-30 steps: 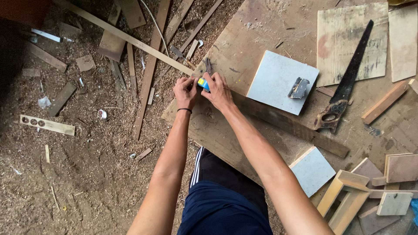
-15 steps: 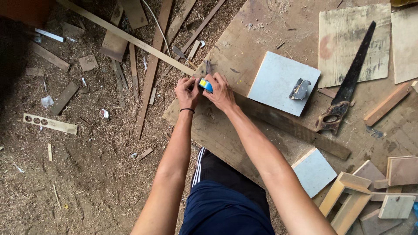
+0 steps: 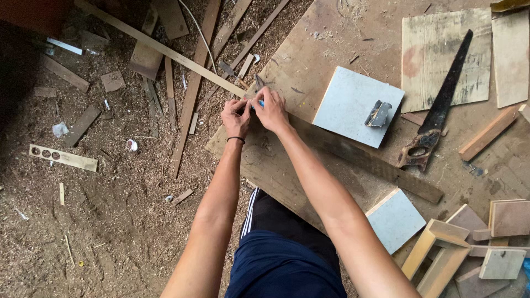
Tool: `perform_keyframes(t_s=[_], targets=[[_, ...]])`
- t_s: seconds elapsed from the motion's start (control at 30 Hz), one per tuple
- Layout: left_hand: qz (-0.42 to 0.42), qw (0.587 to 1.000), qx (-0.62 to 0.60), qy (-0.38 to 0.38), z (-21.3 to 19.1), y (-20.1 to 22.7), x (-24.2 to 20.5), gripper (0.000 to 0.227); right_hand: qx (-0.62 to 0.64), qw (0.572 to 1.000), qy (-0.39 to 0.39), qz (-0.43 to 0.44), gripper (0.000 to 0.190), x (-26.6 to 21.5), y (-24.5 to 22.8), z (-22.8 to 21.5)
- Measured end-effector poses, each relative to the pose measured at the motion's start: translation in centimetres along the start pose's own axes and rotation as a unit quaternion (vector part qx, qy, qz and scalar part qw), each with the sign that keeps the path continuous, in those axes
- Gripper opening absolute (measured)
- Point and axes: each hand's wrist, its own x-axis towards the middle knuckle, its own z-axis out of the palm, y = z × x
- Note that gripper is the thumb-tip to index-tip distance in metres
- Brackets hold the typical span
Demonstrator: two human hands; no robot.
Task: The person cuts a rectangular board in half using a hand saw, then sands the cut edges with a sanding block. The person also measures a long wooden plank with a tape measure.
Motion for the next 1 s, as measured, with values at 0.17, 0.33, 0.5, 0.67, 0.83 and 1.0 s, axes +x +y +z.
perform_keyframes(t_s=[0.17,0.33,0.5,0.67,0.83,1.0], targets=[[0.02,1.0,-0.006,-0.006,0.2,-1.0,0.1,0.015,-0.013,0.999,0.01,0.038,0.027,-0.4,-1.9,-0.7],[0.031,0.999,-0.034,-0.007,0.1,-1.0,0.1,0.015,0.023,0.999,0.004,0.04,0.032,-0.5,-2.8,-1.6],[0.01,0.997,-0.052,-0.059,-2.1,3.1,0.6,0.013,0.118,0.992,0.01,0.033,0.032,-1.2,-2.1,-2.3],[-0.053,0.981,-0.129,-0.135,-4.6,8.6,0.4,0.018,0.279,0.96,-0.022,0.02,0.037,-3.0,-0.8,-4.6],[-0.064,0.955,-0.124,-0.262,-4.2,10.6,-1.3,0.023,0.329,0.938,-0.092,0.056,0.048,-6.3,0.8,-8.5],[-0.058,0.94,-0.134,-0.309,-3.2,12.8,-3.6,0.028,0.392,0.913,-0.11,0.013,0.048,-9.6,1.4,-12.0]])
